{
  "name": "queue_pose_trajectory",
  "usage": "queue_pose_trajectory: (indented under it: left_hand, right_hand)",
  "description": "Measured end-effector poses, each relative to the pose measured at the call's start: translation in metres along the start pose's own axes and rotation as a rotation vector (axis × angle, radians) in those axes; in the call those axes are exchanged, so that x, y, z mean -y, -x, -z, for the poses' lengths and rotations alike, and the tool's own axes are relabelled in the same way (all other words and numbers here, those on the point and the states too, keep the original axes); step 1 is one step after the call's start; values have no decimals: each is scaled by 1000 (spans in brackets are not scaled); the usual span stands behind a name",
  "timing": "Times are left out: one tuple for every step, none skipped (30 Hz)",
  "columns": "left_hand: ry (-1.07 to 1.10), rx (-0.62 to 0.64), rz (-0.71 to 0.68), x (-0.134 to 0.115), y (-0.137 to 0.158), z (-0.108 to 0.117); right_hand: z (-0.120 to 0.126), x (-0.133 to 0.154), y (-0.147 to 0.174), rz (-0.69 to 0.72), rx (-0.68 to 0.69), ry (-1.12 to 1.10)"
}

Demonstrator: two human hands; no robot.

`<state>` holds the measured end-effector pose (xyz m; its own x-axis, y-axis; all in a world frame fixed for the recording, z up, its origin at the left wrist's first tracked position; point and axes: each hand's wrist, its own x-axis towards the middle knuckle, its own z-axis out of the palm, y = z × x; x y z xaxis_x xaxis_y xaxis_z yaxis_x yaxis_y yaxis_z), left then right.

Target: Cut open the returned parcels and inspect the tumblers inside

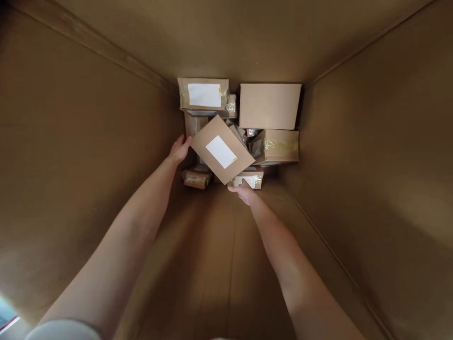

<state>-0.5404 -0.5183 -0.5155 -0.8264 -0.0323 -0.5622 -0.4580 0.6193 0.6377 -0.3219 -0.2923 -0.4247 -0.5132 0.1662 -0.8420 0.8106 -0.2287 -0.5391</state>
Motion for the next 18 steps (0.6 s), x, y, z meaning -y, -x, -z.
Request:
queue_pose_trajectory:
  left_hand:
    - [16,29,16,3,-8,-5]
    - [26,60,21,5,-13,-10]
    - [23,84,33,6,-17,-14]
    - [7,98,52,6,-18,-17]
    - [-10,98,65,5,-16,-19]
    - [-19,86,63,3,-12,-20]
    - [-10,70,43,0,-7,-19]
    - [16,52,7,-4,1,-17]
    - [58,36,-37,-9,9,-13]
    - [105,24,-81,-16,19,-8]
    - [151,14,-119,-25,30,-1]
    - [191,9,-147,-36,43,6]
    - [227,11,-166,-49,58,15]
    - [264,19,-178,-62,74,24]
    - [309,30,-187,-77,92,33]
    - [360,43,-196,-92,111,41]
    - [419,49,-208,-107,132,49]
    - [482,50,-227,-121,153,56]
  right_hand:
    - [-7,-7,-13,-85,28,-35]
    - [-13,-12,-25,-176,55,-85]
    - [-18,-14,-36,-256,72,-148]
    - [-22,-15,-44,-311,71,-216]
    - [-25,-14,-50,-338,50,-276]
    - [-26,-12,-52,-334,8,-318]
    - [-24,-10,-52,-297,-49,-336]
    - [-20,-6,-49,-241,-110,-348]
    - [-13,-1,-44,-169,-160,-361]
    - [-3,6,-38,-88,-194,-376]
    - [8,15,-30,-4,-200,-386]
    - [21,25,-21,78,-173,-383]
    - [34,38,-10,150,-124,-365]
    - [48,52,2,211,-72,-335]
    - [60,66,16,269,-33,-300]
    - [70,81,32,324,-17,-268]
    - [79,95,50,374,-24,-242]
    - [85,108,69,417,-50,-224]
